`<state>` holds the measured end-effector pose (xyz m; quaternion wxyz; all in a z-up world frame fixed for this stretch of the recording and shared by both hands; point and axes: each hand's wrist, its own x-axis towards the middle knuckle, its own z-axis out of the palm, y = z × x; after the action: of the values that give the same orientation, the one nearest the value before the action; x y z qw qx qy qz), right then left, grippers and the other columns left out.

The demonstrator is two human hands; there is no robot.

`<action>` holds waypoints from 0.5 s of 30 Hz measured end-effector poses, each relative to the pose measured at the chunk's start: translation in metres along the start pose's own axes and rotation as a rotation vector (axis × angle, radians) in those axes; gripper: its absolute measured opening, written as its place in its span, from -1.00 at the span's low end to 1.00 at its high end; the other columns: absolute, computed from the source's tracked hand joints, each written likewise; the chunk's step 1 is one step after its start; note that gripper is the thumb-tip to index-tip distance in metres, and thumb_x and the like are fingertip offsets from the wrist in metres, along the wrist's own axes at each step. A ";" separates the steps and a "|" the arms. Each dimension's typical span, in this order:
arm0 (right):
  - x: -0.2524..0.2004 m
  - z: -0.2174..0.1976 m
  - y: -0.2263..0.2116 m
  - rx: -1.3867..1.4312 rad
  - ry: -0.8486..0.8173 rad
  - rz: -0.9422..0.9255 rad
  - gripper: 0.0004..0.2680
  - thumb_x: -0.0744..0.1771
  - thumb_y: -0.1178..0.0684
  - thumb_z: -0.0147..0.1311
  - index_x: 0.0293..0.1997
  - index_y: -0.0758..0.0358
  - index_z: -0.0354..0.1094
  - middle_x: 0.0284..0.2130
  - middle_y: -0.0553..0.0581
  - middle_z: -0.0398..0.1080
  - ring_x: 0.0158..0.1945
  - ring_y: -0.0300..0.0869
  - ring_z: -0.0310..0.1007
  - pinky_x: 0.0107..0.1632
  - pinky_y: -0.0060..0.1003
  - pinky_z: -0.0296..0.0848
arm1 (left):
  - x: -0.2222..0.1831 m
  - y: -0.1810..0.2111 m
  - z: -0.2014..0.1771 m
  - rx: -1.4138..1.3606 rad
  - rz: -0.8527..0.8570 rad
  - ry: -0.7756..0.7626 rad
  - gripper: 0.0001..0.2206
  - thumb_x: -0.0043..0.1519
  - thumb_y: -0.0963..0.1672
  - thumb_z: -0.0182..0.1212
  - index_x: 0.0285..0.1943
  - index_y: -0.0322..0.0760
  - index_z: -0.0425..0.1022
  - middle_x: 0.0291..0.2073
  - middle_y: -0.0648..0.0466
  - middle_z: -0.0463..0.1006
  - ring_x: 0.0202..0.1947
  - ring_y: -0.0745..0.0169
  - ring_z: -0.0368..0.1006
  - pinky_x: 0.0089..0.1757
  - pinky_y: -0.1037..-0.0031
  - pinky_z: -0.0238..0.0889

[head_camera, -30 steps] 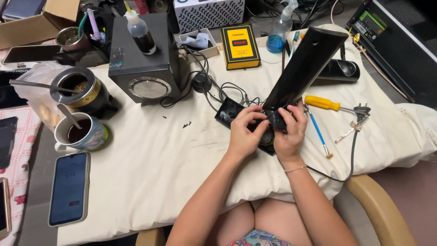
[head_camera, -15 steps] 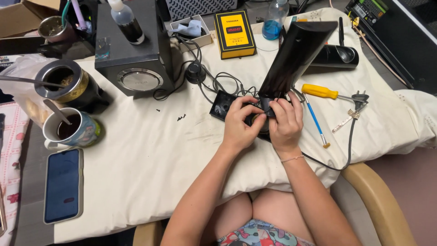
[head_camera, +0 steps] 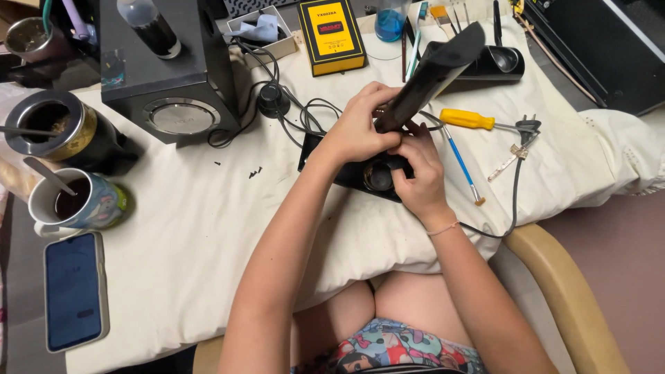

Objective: The person is repairing a speaker housing by cleaning the interior with a brush and then using a screwdriver to secure the components.

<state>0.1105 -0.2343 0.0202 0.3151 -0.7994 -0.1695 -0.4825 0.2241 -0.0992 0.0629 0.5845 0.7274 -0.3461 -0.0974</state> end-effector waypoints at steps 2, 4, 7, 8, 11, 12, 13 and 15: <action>0.002 -0.012 0.000 0.099 -0.134 0.106 -0.77 0.24 0.41 0.14 -0.08 0.30 0.48 -0.11 0.20 0.48 0.14 0.19 0.43 0.29 0.20 0.30 | -0.002 0.014 0.003 0.179 0.053 0.066 -0.38 -0.16 -0.10 0.40 0.21 -0.02 0.49 -0.13 0.16 0.47 -0.05 0.15 0.50 0.05 0.24 0.37; -0.006 -0.023 0.002 0.205 -0.196 0.254 -0.74 0.24 0.32 0.20 0.01 0.27 0.48 -0.03 0.14 0.47 0.20 0.08 0.34 0.33 0.10 0.24 | -0.004 0.021 0.006 0.254 0.055 0.073 -0.41 -0.13 -0.09 0.36 0.17 -0.10 0.40 -0.06 0.05 0.45 0.03 -0.03 0.46 0.08 0.13 0.31; -0.005 -0.027 0.003 0.453 -0.212 0.543 -0.71 0.23 0.23 0.31 0.04 0.33 0.48 -0.05 0.10 0.45 0.16 -0.11 0.32 0.30 -0.10 0.28 | 0.000 0.024 0.012 0.401 0.071 0.069 -0.44 -0.06 -0.05 0.30 0.15 -0.16 0.28 -0.06 -0.05 0.49 0.08 -0.17 0.46 0.13 0.04 0.24; -0.003 -0.027 0.002 0.605 -0.172 0.695 -0.73 0.22 0.23 0.36 -0.02 0.41 0.46 -0.15 0.11 0.44 0.05 -0.18 0.39 0.24 -0.19 0.38 | 0.001 0.024 0.014 0.470 0.065 0.058 -0.45 -0.03 -0.03 0.28 0.17 -0.15 0.25 -0.12 -0.05 0.55 0.06 -0.13 0.51 0.15 0.06 0.22; -0.008 -0.025 0.021 0.666 -0.181 0.797 -0.67 0.24 0.27 0.37 -0.17 0.19 0.12 -0.24 0.07 0.45 -0.05 -0.17 0.44 0.15 -0.22 0.38 | 0.006 0.015 0.020 0.569 0.024 0.049 -0.40 0.02 -0.02 0.30 0.26 -0.14 0.22 0.04 -0.05 0.56 0.28 -0.09 0.39 0.34 -0.02 -0.06; 0.003 -0.031 0.008 0.666 -0.178 0.798 -0.67 0.24 0.27 0.37 -0.17 0.19 0.12 -0.24 0.07 0.45 -0.05 -0.17 0.44 0.15 -0.22 0.38 | 0.004 0.020 0.020 0.571 0.026 0.046 -0.40 0.02 -0.02 0.30 0.26 -0.14 0.22 0.04 -0.05 0.56 0.28 -0.09 0.39 0.34 -0.02 -0.06; 0.015 -0.037 -0.006 0.330 -0.293 0.842 -0.68 0.23 0.16 0.36 -0.20 0.11 0.11 -0.29 -0.05 0.47 -0.03 -0.17 0.36 0.12 -0.21 0.16 | 0.002 0.025 0.019 0.555 0.039 0.060 -0.42 0.02 -0.06 0.26 0.25 -0.19 0.22 0.01 -0.08 0.53 0.26 -0.13 0.38 0.34 -0.01 -0.05; 0.024 -0.039 -0.016 -0.010 -0.400 0.875 -0.69 0.23 0.05 0.34 -0.22 0.03 0.10 -0.34 -0.17 0.49 -0.01 -0.17 0.27 0.10 -0.20 -0.05 | 0.000 0.031 0.017 0.537 0.051 0.068 -0.44 0.01 -0.09 0.22 0.24 -0.25 0.22 -0.03 -0.11 0.50 0.25 -0.18 0.37 0.34 0.00 -0.05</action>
<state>0.0864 -0.2494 0.0597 0.4459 -0.8744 0.1278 -0.1423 0.2026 -0.1146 0.0867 0.3840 0.8503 -0.3580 0.0372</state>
